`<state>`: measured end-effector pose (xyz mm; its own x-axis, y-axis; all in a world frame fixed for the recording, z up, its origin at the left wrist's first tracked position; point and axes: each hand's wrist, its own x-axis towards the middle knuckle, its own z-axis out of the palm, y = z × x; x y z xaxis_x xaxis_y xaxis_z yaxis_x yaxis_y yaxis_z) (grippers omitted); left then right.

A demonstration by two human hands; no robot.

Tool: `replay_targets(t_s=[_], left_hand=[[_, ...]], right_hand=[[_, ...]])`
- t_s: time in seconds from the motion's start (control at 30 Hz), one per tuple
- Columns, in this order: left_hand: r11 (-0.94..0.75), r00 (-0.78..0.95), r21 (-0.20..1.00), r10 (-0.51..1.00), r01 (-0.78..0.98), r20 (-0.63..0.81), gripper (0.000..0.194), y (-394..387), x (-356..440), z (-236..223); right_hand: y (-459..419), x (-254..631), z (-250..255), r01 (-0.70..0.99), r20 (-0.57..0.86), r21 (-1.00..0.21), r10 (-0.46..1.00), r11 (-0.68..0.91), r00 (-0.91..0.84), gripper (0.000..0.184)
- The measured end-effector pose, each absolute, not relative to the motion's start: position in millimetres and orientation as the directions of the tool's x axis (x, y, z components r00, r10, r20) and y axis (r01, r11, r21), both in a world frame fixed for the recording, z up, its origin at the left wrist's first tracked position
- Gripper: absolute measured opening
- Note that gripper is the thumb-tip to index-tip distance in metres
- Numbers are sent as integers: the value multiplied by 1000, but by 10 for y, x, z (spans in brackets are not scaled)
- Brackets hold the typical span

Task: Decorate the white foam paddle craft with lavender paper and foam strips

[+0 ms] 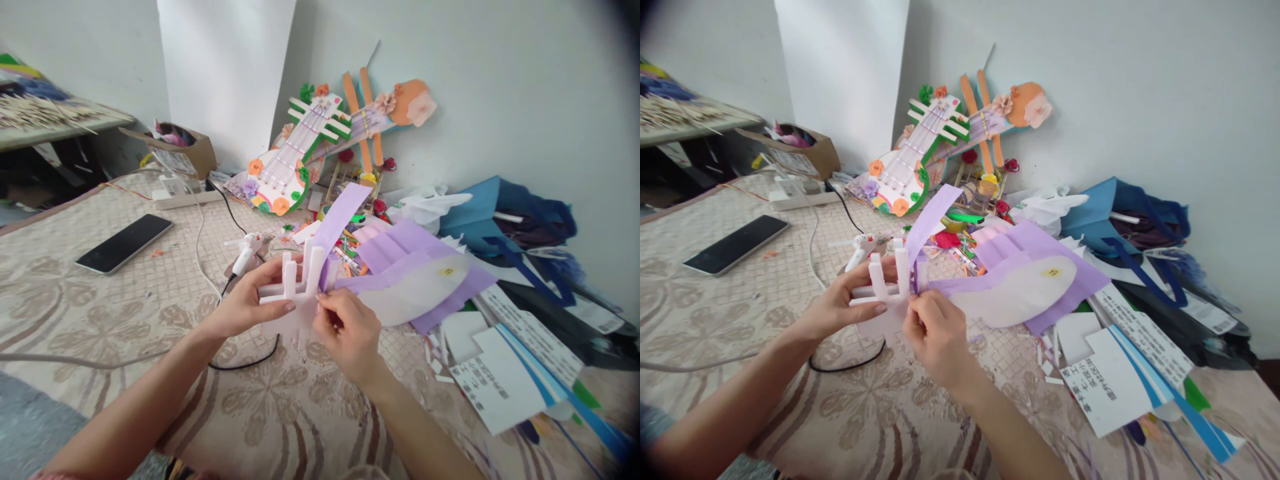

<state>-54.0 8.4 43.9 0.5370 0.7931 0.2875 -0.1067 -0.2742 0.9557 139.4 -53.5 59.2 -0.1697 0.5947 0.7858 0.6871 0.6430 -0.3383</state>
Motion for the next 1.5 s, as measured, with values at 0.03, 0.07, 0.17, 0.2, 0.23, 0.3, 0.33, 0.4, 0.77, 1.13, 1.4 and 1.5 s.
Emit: replay_targets(t_s=[0.03,0.07,0.17,0.2,0.23,0.3,0.33,0.4,0.77,1.13,1.4,1.5], left_hand=[[-274,538,955,791,-110,289,67,86,-540,435],[-273,540,955,790,-114,290,67,87,-540,431],[-270,540,956,791,-115,288,68,87,-541,427],[-271,537,956,793,-112,288,68,85,-540,429],[-273,533,956,796,-108,288,68,82,-539,434],[-277,530,956,798,-101,287,67,77,-536,448],[-278,531,955,797,-100,287,67,75,-535,455],[-277,534,955,795,-103,288,67,74,-532,465],[-257,531,960,802,-108,274,66,73,-537,461],[-235,528,965,809,-112,258,65,65,-533,474],[-228,531,966,807,-125,259,66,63,-548,446],[-233,530,964,806,-124,263,65,59,-555,445]], right_hand=[[-532,1393,591,687,786,-338,594,643,-170,15],[-530,1393,589,687,786,-338,595,643,-169,15],[-527,1391,578,690,790,-336,591,642,-165,15],[-529,1390,575,688,790,-337,590,643,-164,14],[-531,1390,572,686,791,-338,590,644,-164,14],[-538,1391,568,683,790,-341,591,646,-164,15],[-541,1393,567,683,790,-343,591,645,-162,15],[-546,1397,566,683,791,-343,590,645,-160,15],[-532,1387,586,687,788,-351,598,636,-151,15],[-527,1395,557,686,785,-354,600,636,-151,15],[-532,1392,560,692,782,-349,603,632,-157,15],[-540,1390,561,689,781,-352,605,634,-157,15]])
